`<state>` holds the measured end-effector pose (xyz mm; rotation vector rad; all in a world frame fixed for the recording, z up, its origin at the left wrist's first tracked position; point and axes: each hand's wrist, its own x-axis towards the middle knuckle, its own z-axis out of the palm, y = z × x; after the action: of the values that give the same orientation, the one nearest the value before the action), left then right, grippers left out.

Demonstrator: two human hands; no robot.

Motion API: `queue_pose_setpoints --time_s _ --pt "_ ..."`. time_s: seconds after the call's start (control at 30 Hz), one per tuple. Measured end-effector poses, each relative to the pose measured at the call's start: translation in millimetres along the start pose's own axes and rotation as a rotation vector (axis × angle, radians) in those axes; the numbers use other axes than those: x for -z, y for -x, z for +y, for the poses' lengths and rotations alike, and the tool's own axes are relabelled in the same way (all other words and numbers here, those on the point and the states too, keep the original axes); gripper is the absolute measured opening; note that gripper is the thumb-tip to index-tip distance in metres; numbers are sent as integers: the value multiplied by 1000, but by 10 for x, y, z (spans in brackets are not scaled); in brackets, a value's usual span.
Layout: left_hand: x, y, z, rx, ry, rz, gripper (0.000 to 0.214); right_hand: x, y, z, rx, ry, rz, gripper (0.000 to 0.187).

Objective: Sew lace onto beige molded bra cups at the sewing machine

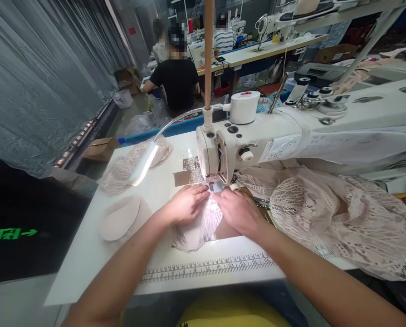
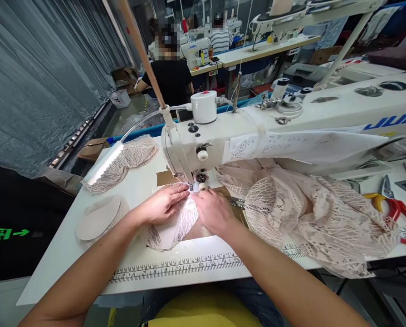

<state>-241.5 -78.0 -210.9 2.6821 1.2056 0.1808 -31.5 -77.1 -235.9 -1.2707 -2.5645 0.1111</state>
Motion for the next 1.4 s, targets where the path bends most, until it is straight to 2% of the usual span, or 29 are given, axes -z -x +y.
queue_pose_setpoints --time_s 0.17,0.27,0.4,0.53,0.63,0.73,0.83,0.93,1.0,1.2,1.4 --pt "29 139 289 72 -4 133 30 32 55 53 -47 -185 47 34" --pt "-48 151 396 169 -16 146 17 53 64 66 -73 -254 63 33" --pt "-143 157 373 184 23 209 20 36 82 96 -69 -322 92 31" --pt "-124 209 321 174 176 244 16 37 98 109 -65 -390 133 30" --pt "-88 236 303 196 271 253 15 93 105 86 4 -407 65 29" --pt "-74 251 285 222 339 244 17 179 143 45 153 -328 -113 29" --pt "-92 269 271 140 315 221 17 232 241 5 231 -159 -206 28" --pt "-137 286 280 -5 209 170 20 210 375 -20 229 -63 -173 32" --pt "-169 289 299 -53 147 145 26 169 457 -29 222 -61 -125 38" --pt "-229 249 370 -71 29 150 28 97 555 -52 203 -77 -23 41" --pt "-252 221 426 -56 -1 163 29 105 548 -36 192 -113 -12 37"
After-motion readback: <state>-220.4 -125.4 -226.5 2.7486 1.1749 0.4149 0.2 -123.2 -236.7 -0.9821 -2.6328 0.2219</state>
